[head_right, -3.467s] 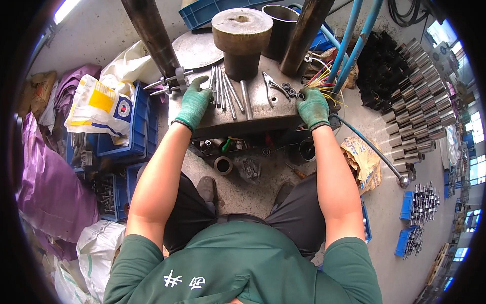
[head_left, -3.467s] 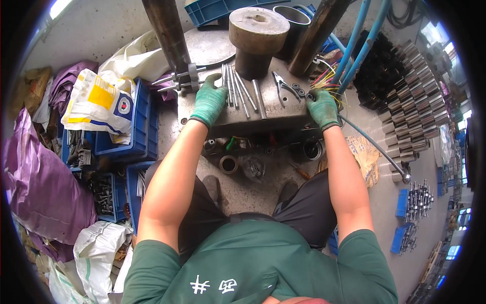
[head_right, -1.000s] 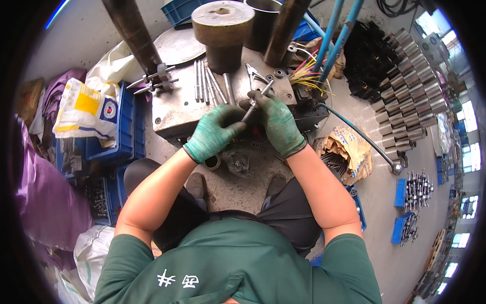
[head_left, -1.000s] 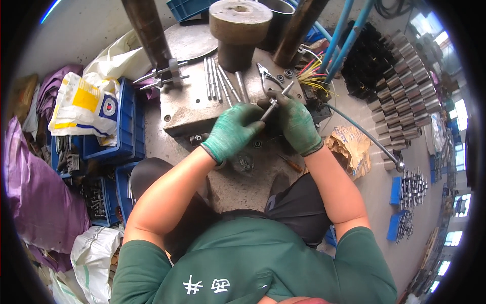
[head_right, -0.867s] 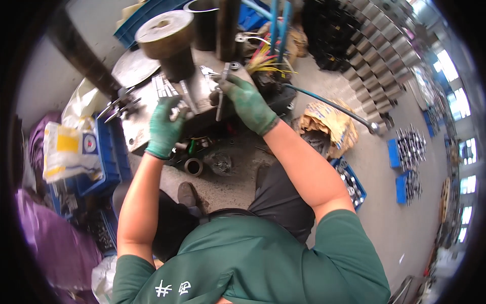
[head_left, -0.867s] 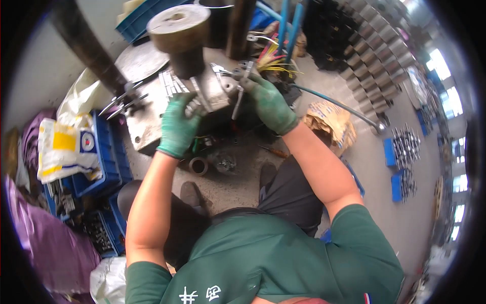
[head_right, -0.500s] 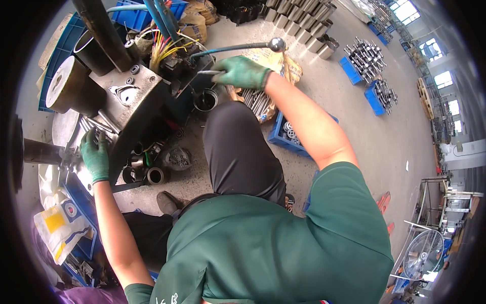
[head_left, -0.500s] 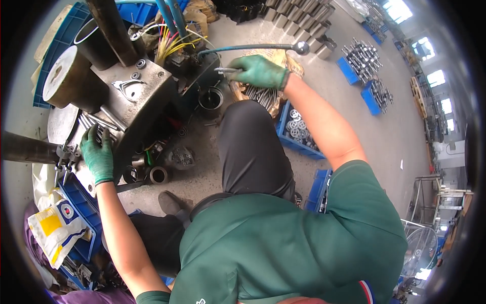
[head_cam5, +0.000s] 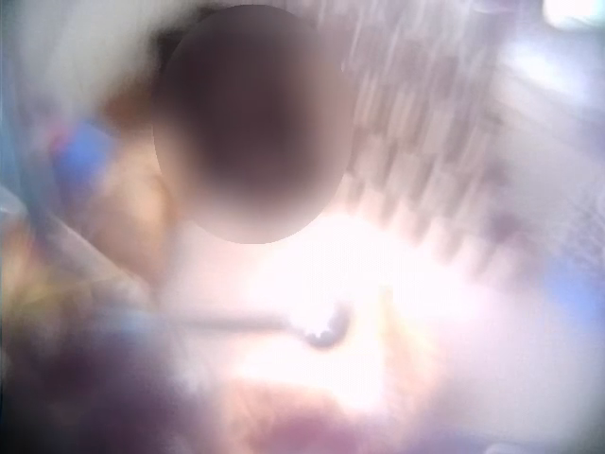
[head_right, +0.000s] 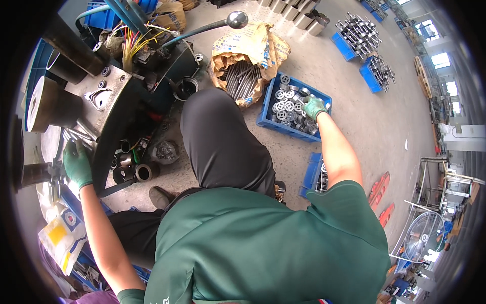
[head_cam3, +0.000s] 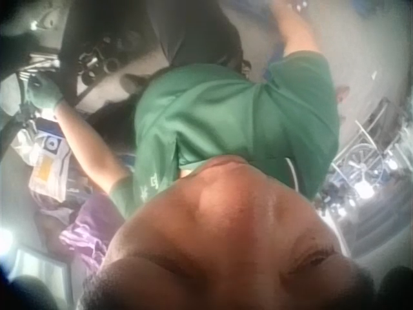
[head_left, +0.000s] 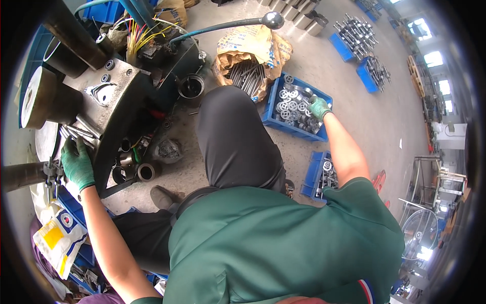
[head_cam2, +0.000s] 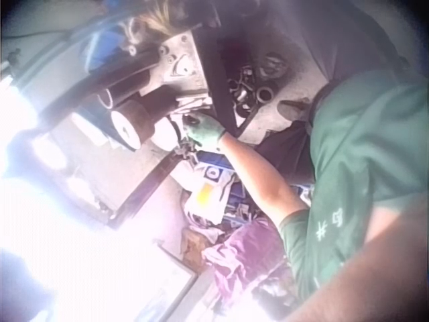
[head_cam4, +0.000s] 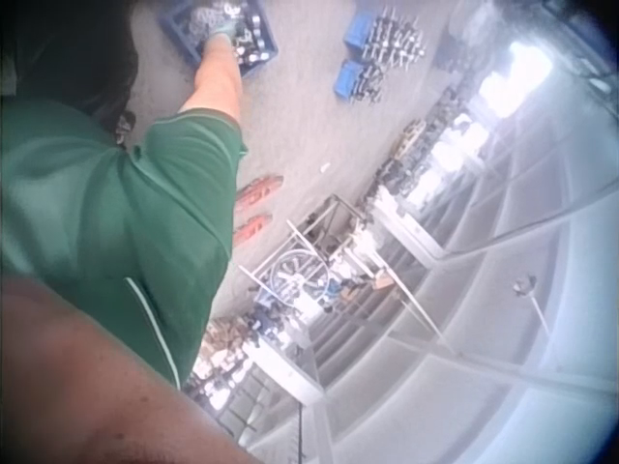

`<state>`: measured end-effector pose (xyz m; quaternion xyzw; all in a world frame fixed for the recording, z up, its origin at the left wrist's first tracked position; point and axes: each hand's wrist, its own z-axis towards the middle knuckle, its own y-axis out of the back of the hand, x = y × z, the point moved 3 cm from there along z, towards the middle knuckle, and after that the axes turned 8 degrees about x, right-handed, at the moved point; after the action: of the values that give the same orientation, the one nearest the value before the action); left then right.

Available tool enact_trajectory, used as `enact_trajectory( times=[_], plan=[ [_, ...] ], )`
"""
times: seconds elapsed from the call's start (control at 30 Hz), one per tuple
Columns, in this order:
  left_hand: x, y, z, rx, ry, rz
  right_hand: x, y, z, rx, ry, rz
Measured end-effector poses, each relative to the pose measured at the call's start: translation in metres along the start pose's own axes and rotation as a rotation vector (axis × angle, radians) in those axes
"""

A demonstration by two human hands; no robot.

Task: The person uses a press machine to assemble metal components by hand, reaching for small gears and rods from nearby bins and positioning them in the machine's fixture.

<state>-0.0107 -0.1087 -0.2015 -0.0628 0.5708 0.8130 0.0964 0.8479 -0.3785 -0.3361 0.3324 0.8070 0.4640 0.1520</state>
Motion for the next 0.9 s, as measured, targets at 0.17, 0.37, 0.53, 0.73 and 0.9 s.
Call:
enact_trajectory(
  times=[0.17,0.37,0.53,0.73,0.9],
  plan=[
    [0.003,-0.002,-0.002,-0.004,0.014,-0.015,-0.006,-0.011,0.012,0.198,-0.09,-0.445],
    [0.01,-0.005,-0.001,0.007,0.024,-0.032,0.026,-0.012,0.02,0.215,-0.031,-0.707],
    [0.012,-0.006,0.0,-0.003,0.022,-0.023,0.038,-0.067,0.049,0.341,0.127,-1.341],
    [0.019,-0.005,-0.001,-0.025,0.012,-0.013,0.058,-0.095,0.057,0.34,0.228,-1.293],
    [0.018,-0.005,-0.001,-0.021,0.016,-0.034,0.051,-0.098,0.057,0.307,0.18,-1.359]
  ],
)
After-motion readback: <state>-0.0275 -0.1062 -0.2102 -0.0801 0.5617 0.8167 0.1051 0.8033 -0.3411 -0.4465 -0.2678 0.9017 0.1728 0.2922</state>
